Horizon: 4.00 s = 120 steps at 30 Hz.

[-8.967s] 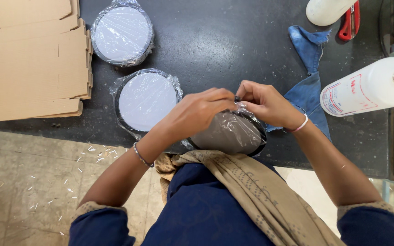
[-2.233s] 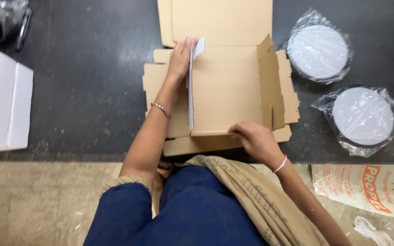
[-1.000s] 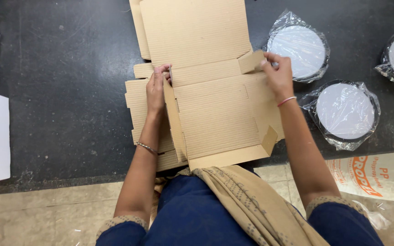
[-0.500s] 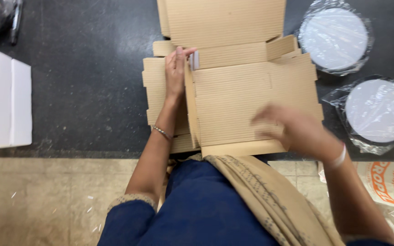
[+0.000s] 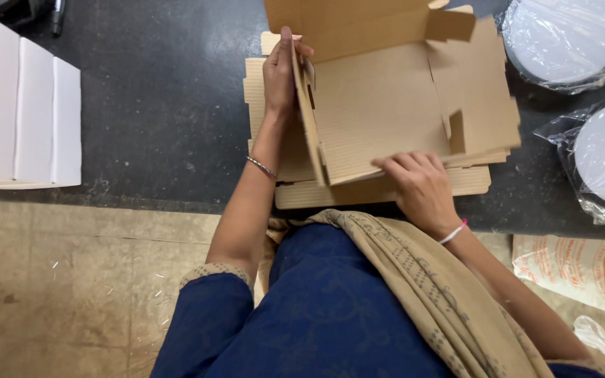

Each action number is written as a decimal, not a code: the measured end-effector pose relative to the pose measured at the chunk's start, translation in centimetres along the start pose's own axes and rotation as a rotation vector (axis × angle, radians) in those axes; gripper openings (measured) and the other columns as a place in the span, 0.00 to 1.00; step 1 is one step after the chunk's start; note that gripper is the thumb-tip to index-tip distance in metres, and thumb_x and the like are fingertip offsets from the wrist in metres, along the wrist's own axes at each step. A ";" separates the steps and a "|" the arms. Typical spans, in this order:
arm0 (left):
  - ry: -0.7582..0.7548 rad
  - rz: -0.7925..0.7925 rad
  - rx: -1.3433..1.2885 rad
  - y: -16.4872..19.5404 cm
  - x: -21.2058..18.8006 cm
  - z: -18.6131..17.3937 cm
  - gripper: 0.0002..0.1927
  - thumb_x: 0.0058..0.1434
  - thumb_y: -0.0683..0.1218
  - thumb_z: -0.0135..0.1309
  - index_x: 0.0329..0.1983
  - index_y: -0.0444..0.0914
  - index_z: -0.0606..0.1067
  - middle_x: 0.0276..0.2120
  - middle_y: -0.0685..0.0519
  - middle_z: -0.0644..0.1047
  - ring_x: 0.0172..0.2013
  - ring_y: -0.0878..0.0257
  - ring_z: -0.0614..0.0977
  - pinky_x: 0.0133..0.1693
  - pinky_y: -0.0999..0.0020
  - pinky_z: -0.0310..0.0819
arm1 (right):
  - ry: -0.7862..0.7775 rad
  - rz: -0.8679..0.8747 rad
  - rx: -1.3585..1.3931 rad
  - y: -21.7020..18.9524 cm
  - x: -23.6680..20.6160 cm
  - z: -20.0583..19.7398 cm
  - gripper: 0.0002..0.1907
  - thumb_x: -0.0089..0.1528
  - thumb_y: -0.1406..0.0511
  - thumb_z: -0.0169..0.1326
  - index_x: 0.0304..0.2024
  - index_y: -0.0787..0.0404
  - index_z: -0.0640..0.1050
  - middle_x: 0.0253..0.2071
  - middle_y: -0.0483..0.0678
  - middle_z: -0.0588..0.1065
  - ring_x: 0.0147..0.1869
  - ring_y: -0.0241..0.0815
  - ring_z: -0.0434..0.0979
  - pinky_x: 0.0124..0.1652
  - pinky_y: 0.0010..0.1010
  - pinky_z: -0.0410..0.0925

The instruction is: The person opens a cardboard box and takes out round LED panel lights, wipes each panel with a blue cloth, wraps the panels in clear plastic film, and folds flat cardboard boxes on the workbench.

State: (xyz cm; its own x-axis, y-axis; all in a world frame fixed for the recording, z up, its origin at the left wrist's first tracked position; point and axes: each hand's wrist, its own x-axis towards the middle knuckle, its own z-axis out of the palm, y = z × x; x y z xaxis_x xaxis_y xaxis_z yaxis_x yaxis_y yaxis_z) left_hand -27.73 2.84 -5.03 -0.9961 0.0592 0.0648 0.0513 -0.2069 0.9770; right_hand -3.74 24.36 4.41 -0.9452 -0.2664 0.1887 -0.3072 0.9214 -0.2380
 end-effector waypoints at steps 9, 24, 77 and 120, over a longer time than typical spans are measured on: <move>0.016 0.156 0.037 0.3 -0.8 -1.3 0.20 0.73 0.60 0.49 0.45 0.39 0.75 0.35 0.59 0.77 0.34 0.71 0.73 0.38 0.73 0.67 | -0.047 -0.194 0.156 -3.8 2.4 1.6 0.40 0.56 0.75 0.53 0.71 0.44 0.69 0.57 0.41 0.77 0.54 0.39 0.77 0.52 0.35 0.65; -0.216 0.068 0.043 -0.4 0.8 -3.4 0.45 0.61 0.59 0.66 0.64 0.32 0.52 0.49 0.43 0.79 0.52 0.57 0.82 0.48 0.63 0.83 | -0.131 -0.123 0.207 -3.8 3.2 1.3 0.40 0.48 0.72 0.60 0.65 0.45 0.73 0.62 0.43 0.72 0.56 0.39 0.76 0.49 0.36 0.63; -0.967 0.953 0.990 4.9 -4.3 -1.6 0.18 0.58 0.60 0.63 0.39 0.43 0.77 0.41 0.52 0.75 0.43 0.54 0.80 0.42 0.55 0.74 | 0.079 0.378 -0.136 -6.8 3.1 6.4 0.18 0.57 0.70 0.52 0.50 0.65 0.73 0.46 0.55 0.72 0.49 0.55 0.75 0.46 0.42 0.70; -1.122 0.895 1.157 5.3 -3.3 -1.9 0.11 0.56 0.55 0.59 0.31 0.44 0.77 0.33 0.55 0.81 0.43 0.54 0.82 0.48 0.52 0.73 | -0.090 0.419 -0.037 -5.4 5.9 4.4 0.16 0.65 0.53 0.56 0.34 0.58 0.80 0.34 0.51 0.80 0.35 0.54 0.81 0.34 0.44 0.73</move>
State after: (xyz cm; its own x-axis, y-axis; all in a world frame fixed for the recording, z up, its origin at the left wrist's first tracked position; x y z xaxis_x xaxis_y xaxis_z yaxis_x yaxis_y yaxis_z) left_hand -24.34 -0.25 -0.49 -0.1615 0.9673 0.1957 0.9753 0.1261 0.1816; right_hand -8.10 16.54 2.58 -0.9939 0.1106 -0.0010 0.1076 0.9644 -0.2415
